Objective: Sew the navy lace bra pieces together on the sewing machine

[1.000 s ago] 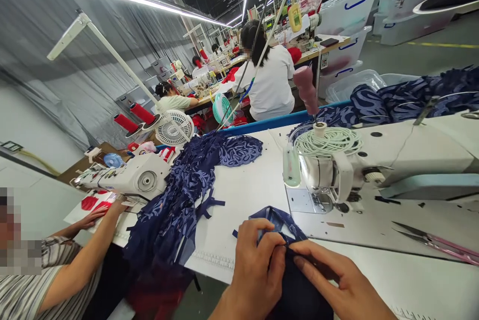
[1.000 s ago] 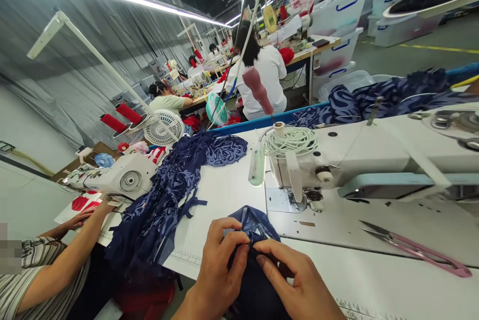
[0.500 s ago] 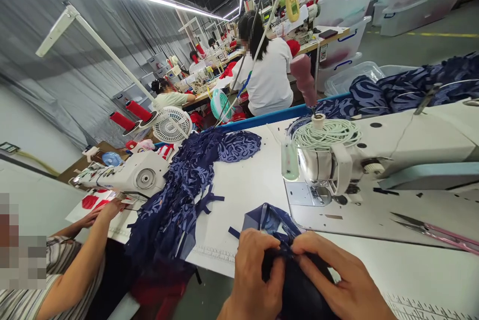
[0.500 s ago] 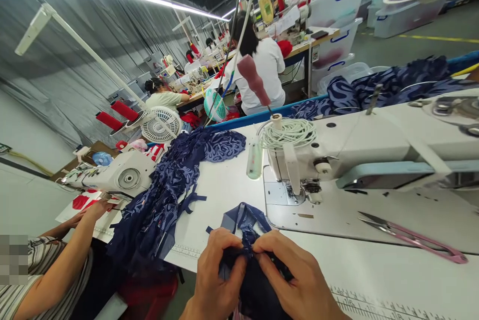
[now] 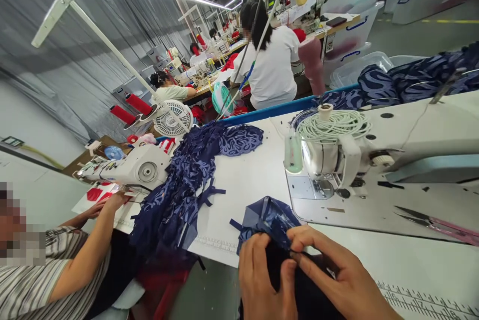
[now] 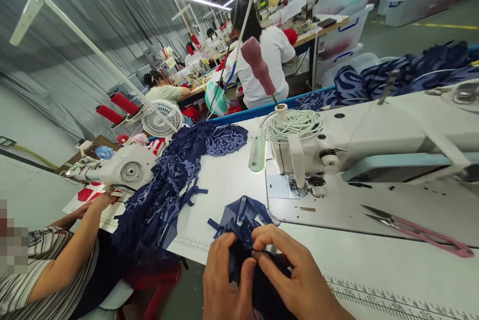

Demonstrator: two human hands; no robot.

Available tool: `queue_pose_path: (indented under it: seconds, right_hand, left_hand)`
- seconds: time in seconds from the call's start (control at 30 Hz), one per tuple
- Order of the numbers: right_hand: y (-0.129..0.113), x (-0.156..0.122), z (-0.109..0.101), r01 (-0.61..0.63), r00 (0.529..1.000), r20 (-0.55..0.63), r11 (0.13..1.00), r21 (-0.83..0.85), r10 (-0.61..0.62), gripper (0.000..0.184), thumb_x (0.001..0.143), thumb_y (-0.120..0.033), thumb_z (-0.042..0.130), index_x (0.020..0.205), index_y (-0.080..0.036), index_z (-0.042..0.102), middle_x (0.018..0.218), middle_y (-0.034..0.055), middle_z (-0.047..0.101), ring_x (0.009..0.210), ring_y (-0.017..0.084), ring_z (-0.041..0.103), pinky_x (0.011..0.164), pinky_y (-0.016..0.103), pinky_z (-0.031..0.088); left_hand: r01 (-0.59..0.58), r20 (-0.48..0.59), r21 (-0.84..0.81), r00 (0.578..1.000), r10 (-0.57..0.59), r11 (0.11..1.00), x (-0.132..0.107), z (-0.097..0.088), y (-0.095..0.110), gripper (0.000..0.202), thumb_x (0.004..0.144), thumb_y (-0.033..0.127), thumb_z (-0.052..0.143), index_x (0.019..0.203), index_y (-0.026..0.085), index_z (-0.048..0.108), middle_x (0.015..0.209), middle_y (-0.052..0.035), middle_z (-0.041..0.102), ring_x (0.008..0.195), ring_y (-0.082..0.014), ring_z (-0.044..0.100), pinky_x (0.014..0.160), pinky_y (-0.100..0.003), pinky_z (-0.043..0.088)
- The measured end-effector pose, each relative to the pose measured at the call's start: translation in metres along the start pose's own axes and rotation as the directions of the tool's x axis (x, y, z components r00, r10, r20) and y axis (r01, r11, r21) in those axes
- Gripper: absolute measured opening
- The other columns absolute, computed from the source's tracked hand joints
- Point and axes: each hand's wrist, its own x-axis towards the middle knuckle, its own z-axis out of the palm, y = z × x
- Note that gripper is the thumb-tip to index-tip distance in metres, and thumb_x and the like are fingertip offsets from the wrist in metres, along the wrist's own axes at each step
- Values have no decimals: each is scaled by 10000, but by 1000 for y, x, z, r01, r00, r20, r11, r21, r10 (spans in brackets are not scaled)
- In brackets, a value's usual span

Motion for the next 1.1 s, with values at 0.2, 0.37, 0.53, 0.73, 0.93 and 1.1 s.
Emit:
queue_pose_path:
  seconds: [0.2, 0.37, 0.53, 0.73, 0.93, 1.1]
  right_hand:
    - [5, 3, -10, 122, 985, 129, 992, -34, -116, 205, 941, -386, 548, 942, -269, 716, 988, 49, 729, 924, 204, 698, 825, 259, 572]
    - [4, 20, -16, 529, 846, 207, 823, -208, -492, 357, 932, -175, 534, 1214, -358, 652, 1254, 44, 635, 1129, 197, 607, 925, 310, 527]
    - [-9, 34, -8, 543, 785, 404, 835, -87, -469, 131, 974, -204, 494, 991, -265, 609, 952, 22, 663, 953, 184, 589, 894, 345, 478]
    - [-16, 37, -2, 248, 805, 573, 964, -95, -151, 285, 1018, -397, 406, 818, -246, 541, 831, 6, 585, 807, 183, 521, 759, 329, 434]
    - [-20, 39, -4, 115, 790, 612, 991, -75, -45, 345, 1014, -453, 389, 778, -221, 489, 821, 1, 539, 787, 176, 490, 711, 318, 397]
    - [-16, 37, -4, 135, 805, 590, 986, -97, -53, 379, 1029, -474, 329, 789, -220, 478, 841, 13, 538, 809, 186, 481, 746, 341, 389]
  left_hand:
    - [403, 341, -298, 892, -298, 865, 15, -9, -13, 241, 913, 422, 624, 918, 184, 661, 786, -25, 633, 726, -159, 583, 646, -233, 487]
    - [407, 456, -381, 864, -214, 830, 24, -28, -21, 385, 879, 562, 634, 852, 178, 635, 729, -7, 566, 660, -129, 506, 585, -211, 436]
    - [277, 480, -310, 871, -102, 909, 32, -50, -21, 352, 909, 537, 604, 877, 191, 662, 753, -24, 581, 693, -151, 526, 628, -238, 444]
    - [155, 434, -312, 901, -4, 937, 40, -60, -22, 269, 974, 407, 541, 833, 189, 614, 783, -21, 547, 772, -152, 521, 693, -247, 401]
    - [408, 516, -327, 833, -201, 853, 31, -55, -31, 332, 910, 507, 614, 872, 177, 615, 819, -23, 545, 788, -157, 506, 721, -248, 416]
    - [657, 585, -231, 683, -437, 717, 23, -57, -34, 411, 818, 553, 696, 971, 172, 678, 888, -38, 604, 775, -161, 526, 685, -239, 419]
